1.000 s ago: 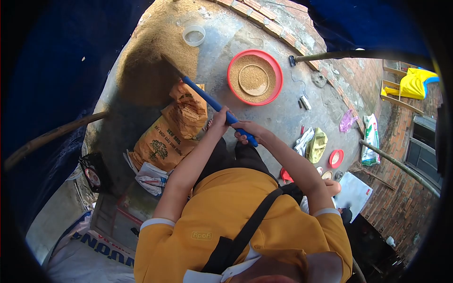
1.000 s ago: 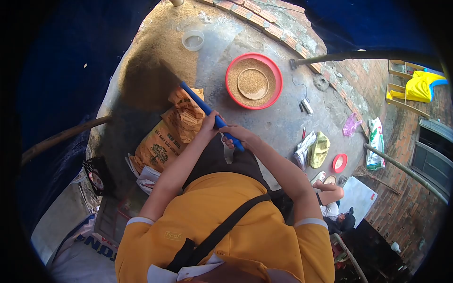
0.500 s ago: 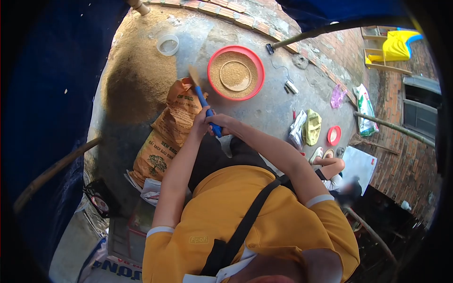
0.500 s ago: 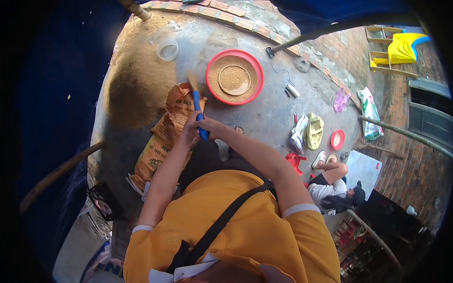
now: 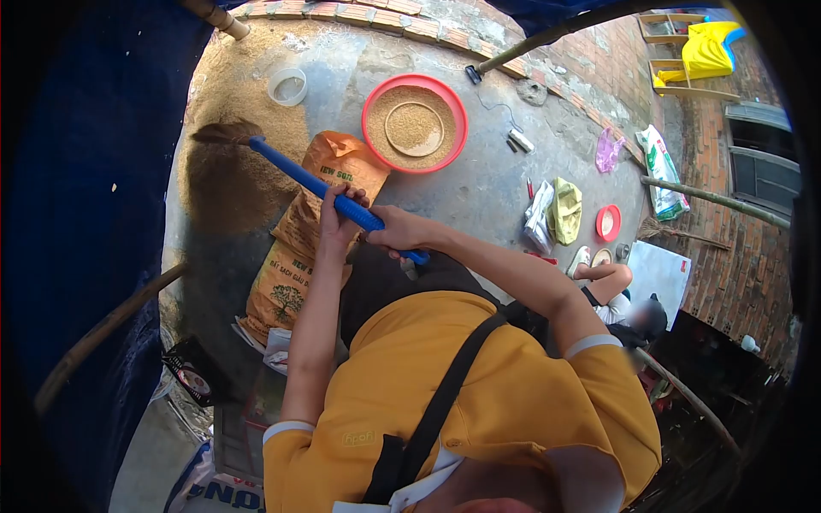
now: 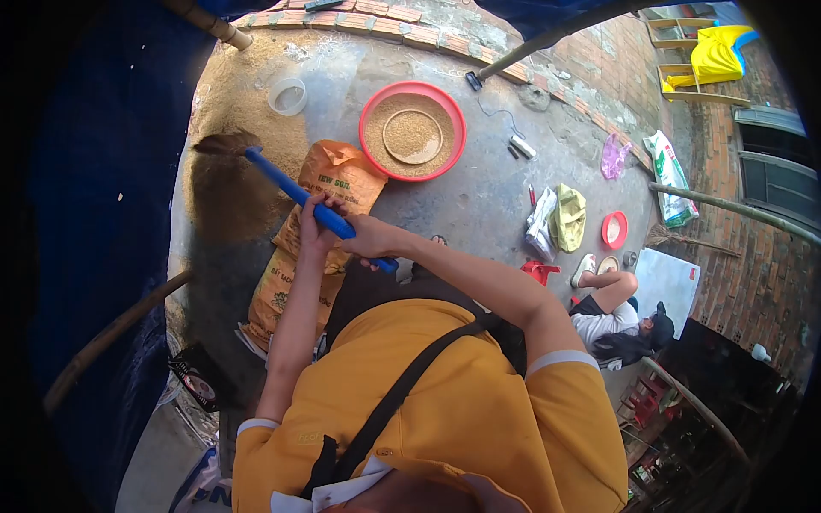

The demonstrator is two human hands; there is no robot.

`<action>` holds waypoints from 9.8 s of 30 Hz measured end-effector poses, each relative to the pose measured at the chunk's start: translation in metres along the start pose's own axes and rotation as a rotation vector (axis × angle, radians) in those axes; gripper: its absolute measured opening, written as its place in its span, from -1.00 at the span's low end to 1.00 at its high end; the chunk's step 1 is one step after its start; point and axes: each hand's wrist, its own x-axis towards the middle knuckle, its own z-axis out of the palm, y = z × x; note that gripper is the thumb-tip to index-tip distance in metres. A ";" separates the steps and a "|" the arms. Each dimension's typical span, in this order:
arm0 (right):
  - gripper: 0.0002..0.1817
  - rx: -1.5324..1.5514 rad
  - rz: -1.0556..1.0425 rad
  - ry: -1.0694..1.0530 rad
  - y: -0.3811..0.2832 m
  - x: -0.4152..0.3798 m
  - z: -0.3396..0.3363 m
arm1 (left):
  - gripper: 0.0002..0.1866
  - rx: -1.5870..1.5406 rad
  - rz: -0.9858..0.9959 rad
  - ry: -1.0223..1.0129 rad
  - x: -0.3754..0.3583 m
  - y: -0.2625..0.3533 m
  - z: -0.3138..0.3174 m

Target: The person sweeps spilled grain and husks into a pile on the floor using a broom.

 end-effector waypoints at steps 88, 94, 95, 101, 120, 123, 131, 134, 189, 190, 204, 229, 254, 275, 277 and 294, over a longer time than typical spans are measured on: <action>-0.78 0.253 0.845 -0.186 0.188 -0.098 -0.007 | -0.92 0.334 0.084 0.504 -0.176 -0.227 -0.235; -0.79 -0.336 0.432 0.050 0.182 -0.099 0.002 | -0.92 0.263 0.131 0.544 -0.173 -0.251 -0.230; -0.78 -0.523 0.362 0.055 0.184 -0.103 0.001 | -0.92 0.249 0.130 0.550 -0.171 -0.255 -0.228; -0.76 -0.479 0.441 -0.019 0.196 -0.163 -0.013 | -0.90 0.252 0.151 0.518 -0.156 -0.269 -0.209; -0.79 -0.303 0.134 0.073 0.168 -0.124 -0.065 | -0.88 0.210 0.280 0.530 -0.129 -0.317 -0.180; -0.77 -0.587 -0.063 0.110 0.167 -0.130 -0.053 | -0.92 0.203 0.282 0.532 -0.122 -0.317 -0.175; -0.77 -0.353 0.112 -0.180 0.190 -0.115 -0.006 | -0.90 0.185 0.277 0.516 -0.106 -0.293 -0.160; -0.83 -0.095 0.240 -0.236 0.193 -0.108 -0.007 | -0.86 0.126 0.332 0.526 -0.113 -0.275 -0.143; -0.89 1.339 0.496 -0.288 0.052 0.018 -0.161 | -0.89 0.395 0.165 0.518 0.003 -0.106 -0.094; -0.89 1.312 0.471 -0.294 0.049 0.015 -0.167 | -0.89 0.381 0.161 0.504 0.009 -0.106 -0.088; -0.73 1.401 0.417 -0.440 0.021 0.076 -0.243 | -0.87 0.343 0.185 0.457 0.088 -0.126 -0.012; -0.85 1.109 0.260 0.201 0.118 -0.141 -0.329 | -0.83 0.571 0.139 0.405 0.120 -0.157 0.015; -0.90 1.115 0.454 -0.243 0.192 -0.088 -0.088 | -0.78 0.534 0.063 0.409 0.000 -0.245 -0.030; -0.87 1.198 0.567 0.075 0.346 -0.241 -0.146 | -0.74 0.793 -0.284 0.487 0.055 -0.500 -0.033; -0.86 1.168 0.547 -0.104 0.351 -0.232 -0.135 | -0.75 0.810 -0.328 0.592 0.049 -0.483 -0.046; -0.83 0.509 0.898 -0.596 0.310 -0.276 -0.104 | -0.28 0.309 0.350 0.830 -0.063 -0.490 -0.080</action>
